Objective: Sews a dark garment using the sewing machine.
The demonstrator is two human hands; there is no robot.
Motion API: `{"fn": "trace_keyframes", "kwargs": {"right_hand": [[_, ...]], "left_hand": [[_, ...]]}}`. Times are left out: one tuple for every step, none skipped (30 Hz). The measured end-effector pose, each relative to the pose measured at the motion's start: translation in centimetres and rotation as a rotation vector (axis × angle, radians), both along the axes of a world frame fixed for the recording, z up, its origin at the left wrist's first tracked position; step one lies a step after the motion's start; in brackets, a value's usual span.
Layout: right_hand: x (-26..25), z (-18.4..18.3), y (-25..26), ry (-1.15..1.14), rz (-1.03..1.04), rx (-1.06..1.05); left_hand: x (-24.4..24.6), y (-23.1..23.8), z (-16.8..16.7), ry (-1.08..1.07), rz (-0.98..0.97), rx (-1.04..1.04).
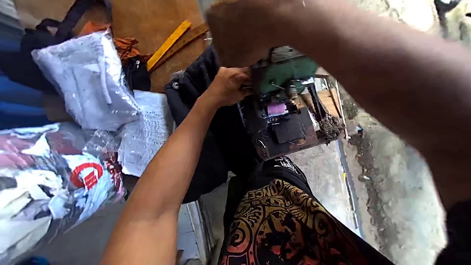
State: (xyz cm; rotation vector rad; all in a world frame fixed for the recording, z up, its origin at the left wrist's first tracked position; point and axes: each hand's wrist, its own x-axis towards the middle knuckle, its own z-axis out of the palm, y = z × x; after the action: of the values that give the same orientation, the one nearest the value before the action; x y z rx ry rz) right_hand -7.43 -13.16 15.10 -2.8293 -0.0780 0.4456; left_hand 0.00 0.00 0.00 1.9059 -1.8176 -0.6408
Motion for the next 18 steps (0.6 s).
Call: {"fn": "trace_keyframes", "kwargs": {"right_hand": [[1.3, -0.6, 0.0, 0.153, -0.005, -0.124], [2.1, -1.3, -0.1, 0.283, -0.008, -0.216], [2.6, -1.8, -0.3, 0.394, 0.001, -0.273], [3.1, -2.4, -0.7, 0.479, 0.011, -0.3], [3.6, -2.9, -1.1, 0.543, 0.02, -0.309], [4.0, -3.0, -1.2, 0.606, 0.03, -0.299], [4.3, -2.9, -1.1, 0.668, 0.056, -0.289], [4.6, -2.7, -0.7, 0.719, 0.067, -0.268], [4.9, -2.4, -0.3, 0.738, 0.079, -0.27], [5.1, -2.3, 0.2, 0.731, 0.097, -0.306], [5.3, -2.4, 0.5, 0.711, 0.111, -0.36], [5.4, -2.6, 0.7, 0.694, 0.13, -0.425], [5.5, -2.6, 0.9, 0.692, 0.138, -0.469], [5.6, -2.7, 1.0, 0.681, 0.145, -0.492], [5.7, -2.6, 0.9, 0.661, 0.151, -0.505], [5.8, -2.6, 0.8, 0.648, 0.16, -0.518], [5.7, -2.5, 0.8, 0.645, 0.159, -0.518], [5.7, -2.3, 0.9, 0.648, 0.152, -0.522]], "left_hand": [[-0.1, -0.3, 0.3, -0.022, -0.009, 0.011], [0.0, -0.6, 0.2, -0.049, -0.018, 0.022], [0.0, -0.8, 0.0, -0.062, -0.029, 0.031], [0.0, -1.0, -0.2, -0.063, -0.043, 0.029], [0.1, -1.2, -0.3, -0.064, -0.065, 0.051], [0.2, -1.3, -0.2, -0.06, -0.086, 0.087], [0.2, -1.4, -0.1, -0.057, -0.099, 0.111], [0.2, -1.5, 0.0, -0.053, -0.104, 0.129], [0.2, -1.4, 0.0, -0.044, -0.101, 0.118], [0.1, -1.4, -0.1, -0.049, -0.094, 0.095], [-0.2, -1.4, -0.1, -0.079, -0.09, 0.079], [-0.4, -1.3, -0.4, -0.116, -0.089, 0.048], [-0.6, -1.2, -0.6, -0.137, -0.083, 0.023], [-0.7, -1.2, -0.6, -0.154, -0.076, 0.02], [-0.8, -1.2, -0.4, -0.17, -0.064, 0.041], [-0.7, -1.3, -0.2, -0.174, -0.053, 0.064], [-0.7, -1.4, 0.0, -0.167, -0.039, 0.081], [-0.7, -1.6, 0.1, -0.152, -0.017, 0.081]]}}
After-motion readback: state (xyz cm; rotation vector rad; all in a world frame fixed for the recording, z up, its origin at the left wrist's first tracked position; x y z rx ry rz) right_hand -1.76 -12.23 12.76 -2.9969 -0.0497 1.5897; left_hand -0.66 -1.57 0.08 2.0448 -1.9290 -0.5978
